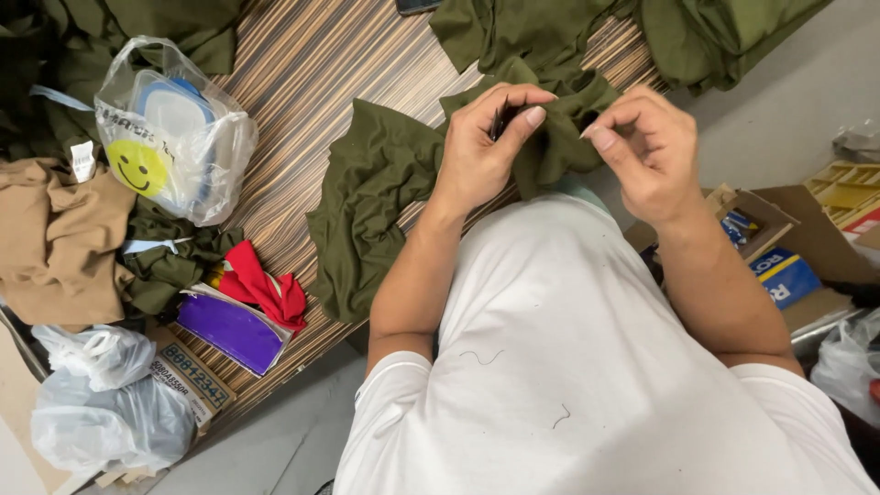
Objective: Removing loose threads and lint from green fabric pieces by hand and with scissors in a sewing factory.
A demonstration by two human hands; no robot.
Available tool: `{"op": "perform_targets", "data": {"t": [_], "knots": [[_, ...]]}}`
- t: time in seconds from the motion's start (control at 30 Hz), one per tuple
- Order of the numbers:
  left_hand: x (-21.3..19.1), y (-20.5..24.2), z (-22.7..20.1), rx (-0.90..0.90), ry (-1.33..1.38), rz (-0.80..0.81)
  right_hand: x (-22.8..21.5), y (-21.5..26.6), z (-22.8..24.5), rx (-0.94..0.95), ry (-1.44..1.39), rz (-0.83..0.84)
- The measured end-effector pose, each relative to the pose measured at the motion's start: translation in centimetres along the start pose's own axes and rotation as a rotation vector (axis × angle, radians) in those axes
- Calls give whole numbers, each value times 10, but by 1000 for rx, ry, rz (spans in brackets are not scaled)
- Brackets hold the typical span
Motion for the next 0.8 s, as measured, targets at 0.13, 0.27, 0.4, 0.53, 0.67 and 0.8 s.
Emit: {"op": "perform_targets", "data": {"t": [0.13, 0.27, 0.4, 0.53, 0.67, 0.8], "knots": [[7, 2, -6, 14, 21, 30, 11, 8, -23, 382, -175, 25], [12, -1, -8, 107, 117, -36, 8, 10, -43, 132, -230, -33], [17, -3, -21, 127, 6, -30, 1, 6, -32, 105, -121, -65], [29, -7, -36, 208, -155, 5, -2, 6, -39, 173, -153, -79], [40, -7, -43, 214, -216, 32, -9, 6, -49, 213, -191, -90], [44, -7, -50, 359, -445, -87, -22, -5, -27, 25, -61, -90]]}}
Point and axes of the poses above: each hand's wrist, its own y-axis away from the middle knuckle, its own x-axis out of the palm, z = x × y, the point moved 6 cm from there along -y, towards the middle knuckle, and after that the axes turned 4 degrees about -z, right-handed, at the moved point
